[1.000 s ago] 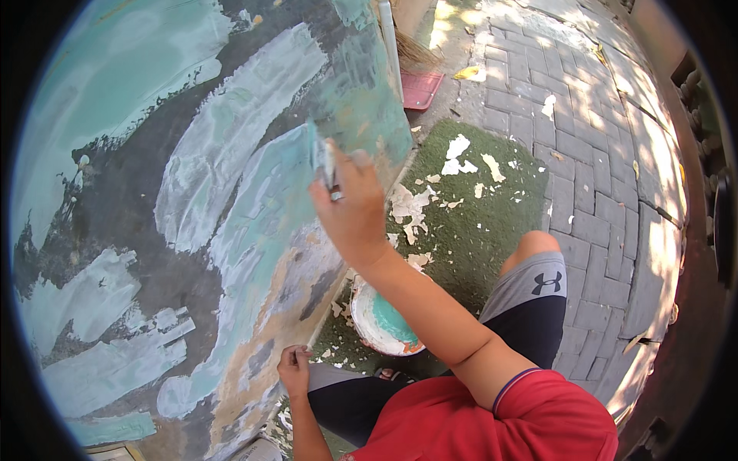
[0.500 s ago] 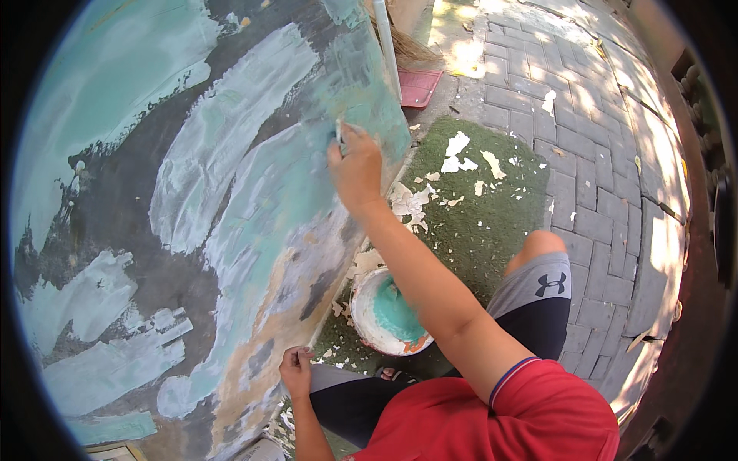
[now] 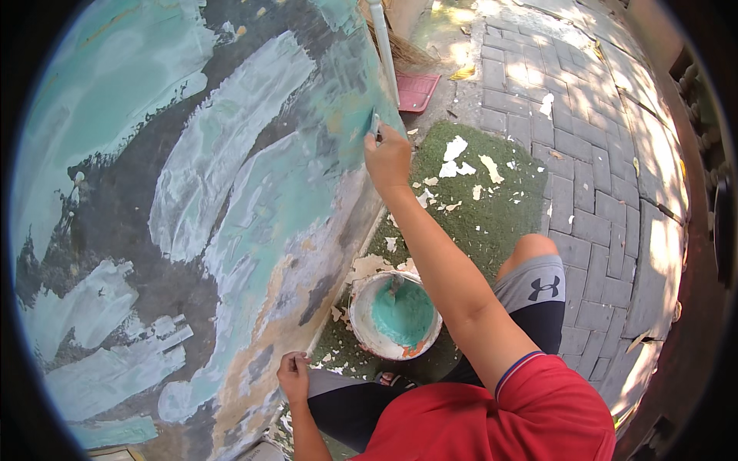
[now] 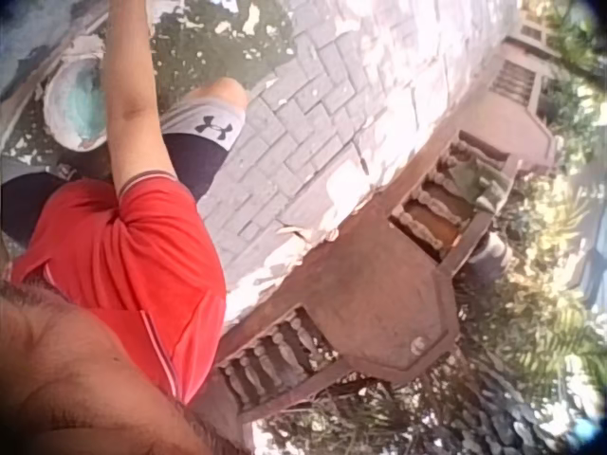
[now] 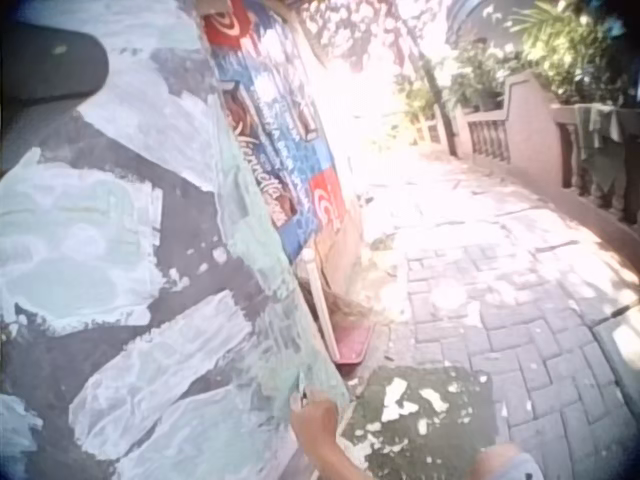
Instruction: The person applies green patching compound to an exterior wall using a putty knife, repeatedly dipping the tool into a bucket and smoothing the compound over damaged areas of the wall surface.
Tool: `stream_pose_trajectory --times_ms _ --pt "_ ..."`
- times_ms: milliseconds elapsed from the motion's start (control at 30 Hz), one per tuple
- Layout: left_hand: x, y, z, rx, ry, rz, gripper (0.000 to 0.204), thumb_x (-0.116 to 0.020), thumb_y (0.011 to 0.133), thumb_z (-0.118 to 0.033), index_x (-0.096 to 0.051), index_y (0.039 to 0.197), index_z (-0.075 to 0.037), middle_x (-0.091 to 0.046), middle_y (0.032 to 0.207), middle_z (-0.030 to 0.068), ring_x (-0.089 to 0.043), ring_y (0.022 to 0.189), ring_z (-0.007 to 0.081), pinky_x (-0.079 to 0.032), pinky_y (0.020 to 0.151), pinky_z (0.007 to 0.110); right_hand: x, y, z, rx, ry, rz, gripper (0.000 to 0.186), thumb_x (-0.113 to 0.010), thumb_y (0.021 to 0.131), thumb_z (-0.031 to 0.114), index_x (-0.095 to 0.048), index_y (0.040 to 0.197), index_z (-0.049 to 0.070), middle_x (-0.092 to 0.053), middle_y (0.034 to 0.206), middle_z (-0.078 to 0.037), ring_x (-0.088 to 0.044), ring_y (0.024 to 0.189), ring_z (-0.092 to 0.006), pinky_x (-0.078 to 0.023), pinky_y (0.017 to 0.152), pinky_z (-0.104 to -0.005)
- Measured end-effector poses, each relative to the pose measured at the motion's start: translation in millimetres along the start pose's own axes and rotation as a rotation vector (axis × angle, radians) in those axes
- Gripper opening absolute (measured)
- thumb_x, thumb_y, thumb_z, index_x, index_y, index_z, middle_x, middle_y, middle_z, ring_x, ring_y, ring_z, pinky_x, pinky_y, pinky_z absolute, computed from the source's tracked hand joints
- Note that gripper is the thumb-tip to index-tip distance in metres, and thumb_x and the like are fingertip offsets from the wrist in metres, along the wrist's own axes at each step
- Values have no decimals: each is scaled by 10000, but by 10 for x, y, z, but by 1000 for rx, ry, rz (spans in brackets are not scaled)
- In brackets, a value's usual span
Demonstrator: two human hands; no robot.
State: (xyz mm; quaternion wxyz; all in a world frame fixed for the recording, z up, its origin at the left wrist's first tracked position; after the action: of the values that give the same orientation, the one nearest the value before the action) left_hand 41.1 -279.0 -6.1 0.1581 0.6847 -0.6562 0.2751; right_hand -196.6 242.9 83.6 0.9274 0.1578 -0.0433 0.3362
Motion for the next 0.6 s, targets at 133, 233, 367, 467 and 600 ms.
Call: stream_pose_trajectory --times_ms 133,233,367,467,600 --pt "20 -17 14 18 1 1 99 -526 999 -55 -599 1019 9 -701 926 111 -709 780 166 -503 641 260 94 -348 793 209 126 -30 293 -633 860 116 -674 1121 -11 -651 867 -211 -634 754 -384 -497 692 -450" --pt "36 -22 27 26 26 8 98 -527 998 -54 -599 1021 7 -701 925 112 -708 779 165 -507 646 260 213 -608 1025 148 313 25 285 -641 861 122 -670 1111 -11 -649 877 -208 -632 747 -385 -495 682 -445" --pt "14 -9 -29 17 -2 2 98 -526 998 -54 -599 1022 7 -701 924 113 -708 778 167 -511 651 262 326 -289 144 6 35 -29 255 -647 855 125 -667 1067 -16 -650 874 -202 -631 746 -385 -495 685 -452" --pt "-15 -14 -51 25 9 -7 92 -537 993 -40 -604 1011 21 -701 906 112 -709 782 168 -534 694 271 186 -203 -161 23 -84 -15 222 -639 847 121 -668 1011 -26 -655 852 -205 -633 752 -378 -505 689 -452" --pt "16 -40 -13 -9 1 -6 101 -526 1001 -59 -596 1029 9 -700 923 121 -709 774 177 -510 655 267 -108 -463 388 202 -30 -35 336 -650 856 145 -660 1158 -2 -655 1009 -193 -646 850 -372 -515 753 -461"
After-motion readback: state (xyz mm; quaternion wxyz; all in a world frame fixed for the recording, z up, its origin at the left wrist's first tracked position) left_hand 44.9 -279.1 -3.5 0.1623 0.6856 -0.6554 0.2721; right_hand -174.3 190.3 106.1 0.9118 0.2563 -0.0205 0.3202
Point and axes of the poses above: each hand's wrist, its own y-axis towards the middle knuckle, its own x-axis out of the back of the hand, z = x × y, the point moved 8 cm from there along y, towards the middle knuckle
